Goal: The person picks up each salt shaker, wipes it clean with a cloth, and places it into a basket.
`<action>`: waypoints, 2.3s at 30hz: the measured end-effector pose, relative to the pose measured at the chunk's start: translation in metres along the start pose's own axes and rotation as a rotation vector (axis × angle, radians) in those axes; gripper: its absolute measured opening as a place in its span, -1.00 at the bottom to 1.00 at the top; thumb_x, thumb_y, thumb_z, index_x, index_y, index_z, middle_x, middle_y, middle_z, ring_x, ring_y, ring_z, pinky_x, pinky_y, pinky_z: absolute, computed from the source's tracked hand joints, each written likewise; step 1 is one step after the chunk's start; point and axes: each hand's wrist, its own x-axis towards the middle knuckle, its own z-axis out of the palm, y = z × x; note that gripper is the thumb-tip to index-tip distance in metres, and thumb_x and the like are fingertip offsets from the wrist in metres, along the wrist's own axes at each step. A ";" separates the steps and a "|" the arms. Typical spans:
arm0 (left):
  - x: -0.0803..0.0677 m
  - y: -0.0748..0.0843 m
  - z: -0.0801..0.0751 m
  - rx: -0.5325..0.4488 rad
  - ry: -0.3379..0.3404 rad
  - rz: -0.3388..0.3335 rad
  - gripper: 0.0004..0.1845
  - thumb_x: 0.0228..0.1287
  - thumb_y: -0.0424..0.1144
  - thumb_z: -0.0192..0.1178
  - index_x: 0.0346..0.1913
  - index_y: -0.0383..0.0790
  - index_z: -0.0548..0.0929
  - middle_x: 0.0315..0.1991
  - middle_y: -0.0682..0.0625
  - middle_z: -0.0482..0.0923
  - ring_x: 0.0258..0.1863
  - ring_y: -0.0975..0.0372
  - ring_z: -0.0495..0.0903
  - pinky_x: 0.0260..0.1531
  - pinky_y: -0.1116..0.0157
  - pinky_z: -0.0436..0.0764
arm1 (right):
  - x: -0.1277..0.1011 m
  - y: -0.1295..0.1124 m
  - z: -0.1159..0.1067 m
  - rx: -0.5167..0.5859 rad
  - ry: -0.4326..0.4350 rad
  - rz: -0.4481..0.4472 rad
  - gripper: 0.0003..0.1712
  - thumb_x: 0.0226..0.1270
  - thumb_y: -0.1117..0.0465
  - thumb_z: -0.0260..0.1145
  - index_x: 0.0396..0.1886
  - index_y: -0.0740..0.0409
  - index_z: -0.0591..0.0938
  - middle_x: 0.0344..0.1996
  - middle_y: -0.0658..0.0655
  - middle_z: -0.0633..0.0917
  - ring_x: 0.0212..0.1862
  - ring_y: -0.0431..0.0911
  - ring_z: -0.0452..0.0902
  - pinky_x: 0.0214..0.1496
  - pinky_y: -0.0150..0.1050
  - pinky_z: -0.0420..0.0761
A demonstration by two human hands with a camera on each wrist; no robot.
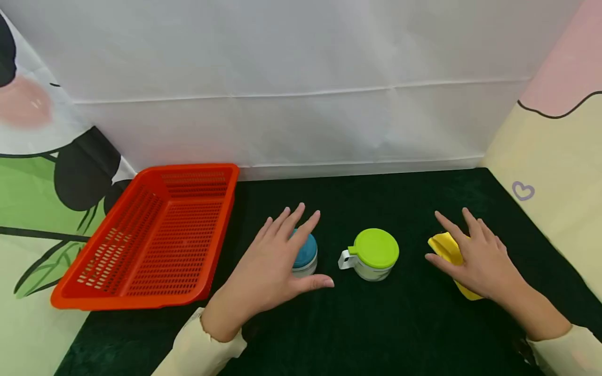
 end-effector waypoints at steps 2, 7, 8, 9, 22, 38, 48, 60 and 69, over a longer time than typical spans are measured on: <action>-0.003 -0.003 -0.001 -0.018 -0.001 -0.017 0.15 0.12 0.64 0.08 0.67 0.21 -0.02 0.68 0.05 -0.15 0.62 -0.04 -0.05 0.49 -0.20 0.02 | -0.001 0.003 0.005 -0.001 -0.050 0.028 0.08 0.34 -0.42 0.30 0.69 -0.33 -0.02 0.58 0.52 -0.11 0.39 0.71 -0.05 0.18 0.72 0.04; -0.011 -0.015 -0.003 -0.038 0.010 -0.051 0.14 0.15 0.56 0.19 0.67 0.14 0.02 0.67 -0.01 -0.09 0.60 -0.10 0.00 0.49 -0.19 0.02 | -0.004 0.009 0.011 -0.007 -0.155 0.067 0.08 0.37 -0.47 0.21 0.70 -0.28 -0.04 0.53 0.59 -0.08 0.33 0.74 0.02 0.11 0.72 0.16; -0.012 -0.017 -0.004 -0.032 0.013 -0.058 0.14 0.15 0.54 0.21 0.67 0.12 0.02 0.67 -0.04 -0.08 0.60 -0.12 0.00 0.49 -0.20 0.02 | -0.004 0.010 0.012 -0.009 -0.173 0.072 0.08 0.37 -0.48 0.19 0.70 -0.27 -0.05 0.52 0.60 -0.07 0.32 0.74 0.04 0.09 0.71 0.19; -0.013 -0.019 -0.006 -0.029 0.013 -0.065 0.14 0.16 0.53 0.22 0.67 0.12 0.02 0.66 -0.05 -0.07 0.60 -0.12 0.00 0.49 -0.20 0.03 | -0.004 0.010 0.012 -0.010 -0.186 0.075 0.08 0.37 -0.48 0.18 0.70 -0.27 -0.05 0.51 0.61 -0.06 0.30 0.73 0.06 0.07 0.71 0.23; -0.018 -0.039 -0.008 -0.030 -0.034 -0.133 0.08 0.25 0.45 0.23 0.67 0.07 0.04 0.66 -0.13 -0.08 0.60 -0.16 -0.03 0.48 -0.23 0.02 | -0.006 0.013 0.015 -0.025 -0.182 -0.025 -0.19 0.53 -0.06 0.28 0.63 -0.19 0.14 0.31 0.54 0.20 -0.10 0.35 0.41 -0.40 -0.03 0.58; -0.020 -0.059 0.007 -0.087 -0.053 -0.224 -0.01 0.38 0.34 0.19 0.68 0.06 -0.01 0.65 -0.18 -0.06 0.55 -0.22 0.07 0.40 -0.30 0.18 | -0.003 0.025 -0.011 0.200 -0.133 -0.058 -0.25 0.51 0.27 0.21 0.62 0.02 0.20 0.18 0.52 0.28 -0.16 0.14 0.38 -0.36 -0.17 0.51; -0.017 -0.069 0.019 -0.138 -0.092 -0.261 -0.02 0.42 0.32 0.17 0.68 0.03 -0.03 0.65 -0.19 -0.06 0.54 -0.18 0.12 0.39 -0.27 0.22 | 0.000 0.007 -0.053 0.293 0.132 -0.276 -0.26 0.43 0.45 0.27 0.56 0.15 0.31 0.03 0.19 0.45 -0.24 -0.17 0.37 -0.40 -0.37 0.58; -0.017 -0.082 0.031 -0.185 -0.167 -0.221 -0.12 0.47 -0.05 0.29 0.66 -0.10 0.04 0.58 -0.26 0.13 0.48 -0.15 0.27 0.36 -0.21 0.33 | -0.004 -0.033 -0.086 0.506 0.150 -0.185 -0.22 0.55 0.43 0.15 0.64 -0.07 0.19 -0.04 0.03 0.38 -0.39 -0.07 0.49 -0.49 -0.29 0.63; -0.014 -0.084 0.040 -0.286 -0.176 -0.189 -0.28 0.50 -0.30 0.21 0.61 -0.22 0.18 0.49 -0.23 0.33 0.31 -0.01 0.51 0.30 -0.06 0.48 | -0.004 -0.056 -0.104 0.555 0.191 -0.176 -0.19 0.56 0.41 0.15 0.66 -0.16 0.16 -0.03 0.06 0.38 -0.32 -0.09 0.48 -0.45 -0.34 0.65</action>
